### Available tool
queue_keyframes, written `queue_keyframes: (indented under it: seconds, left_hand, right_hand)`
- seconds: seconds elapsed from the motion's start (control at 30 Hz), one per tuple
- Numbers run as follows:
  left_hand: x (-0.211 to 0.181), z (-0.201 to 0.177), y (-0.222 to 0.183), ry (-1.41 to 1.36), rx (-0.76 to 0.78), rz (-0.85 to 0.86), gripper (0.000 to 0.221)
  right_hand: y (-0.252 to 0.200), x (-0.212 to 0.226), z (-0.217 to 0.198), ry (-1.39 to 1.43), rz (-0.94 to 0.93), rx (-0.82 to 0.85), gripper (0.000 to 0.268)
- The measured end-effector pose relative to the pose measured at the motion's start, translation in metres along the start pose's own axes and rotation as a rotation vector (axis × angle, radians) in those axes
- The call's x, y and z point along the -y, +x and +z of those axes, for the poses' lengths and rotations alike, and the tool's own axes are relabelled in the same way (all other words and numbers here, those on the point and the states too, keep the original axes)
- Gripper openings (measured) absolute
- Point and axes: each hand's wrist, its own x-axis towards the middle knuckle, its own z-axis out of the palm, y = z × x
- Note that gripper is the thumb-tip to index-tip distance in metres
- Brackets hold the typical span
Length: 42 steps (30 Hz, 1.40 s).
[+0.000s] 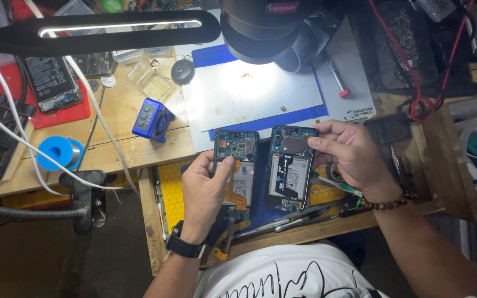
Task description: The person disassembles a mobile phone by removing internal components from the chassis, handles a second phone frame for comparison, and uses a small tool to detach connectors from a circuit board.
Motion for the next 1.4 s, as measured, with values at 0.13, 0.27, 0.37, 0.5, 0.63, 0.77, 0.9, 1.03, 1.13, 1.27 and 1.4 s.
queue_keyframes:
  seconds: [0.13, 0.27, 0.37, 0.5, 0.63, 0.77, 0.9, 1.03, 1.13, 1.27, 1.4]
  left_hand:
    - [0.000, 0.000, 0.000, -0.042, 0.022, 0.019, 0.021]
    - [0.000, -0.002, -0.001, -0.009, 0.010, 0.000, 0.021]
    - [0.002, -0.001, 0.000, -0.034, 0.012, 0.005, 0.021]
    - [0.002, -0.002, 0.000, -0.061, 0.028, 0.013, 0.021]
    - [0.002, -0.002, 0.000, -0.050, 0.021, -0.002, 0.021]
    - [0.001, -0.002, 0.000, -0.028, 0.011, -0.011, 0.022]
    - [0.003, -0.002, 0.000, -0.055, 0.022, 0.005, 0.022]
    - [0.002, -0.002, 0.001, -0.039, 0.015, 0.012, 0.021]
    - [0.002, -0.003, 0.000, -0.002, 0.013, 0.017, 0.021]
    - [0.001, -0.002, -0.001, -0.117, 0.029, -0.015, 0.018]
    - [0.002, -0.003, -0.001, -0.133, 0.035, -0.032, 0.017]
  right_hand:
    - [0.000, 0.001, 0.001, -0.009, -0.013, 0.010, 0.020]
    - [0.000, -0.001, 0.001, 0.008, -0.022, 0.024, 0.020]
    - [0.001, -0.002, 0.001, 0.002, -0.026, 0.026, 0.020]
    - [0.001, -0.004, 0.001, 0.004, -0.020, 0.015, 0.021]
    - [0.002, -0.007, 0.000, 0.007, -0.019, 0.009, 0.021]
    - [0.003, -0.009, -0.001, 0.011, -0.014, 0.005, 0.022]
    - [0.003, -0.012, -0.002, 0.006, -0.004, -0.005, 0.022]
    - [0.003, -0.013, -0.002, 0.011, -0.005, -0.009, 0.022]
    - [0.003, -0.013, -0.001, 0.016, -0.005, -0.006, 0.021]
    - [0.003, -0.013, 0.002, 0.052, 0.002, -0.028, 0.020]
    - [0.003, -0.015, 0.000, 0.044, 0.011, -0.033, 0.020]
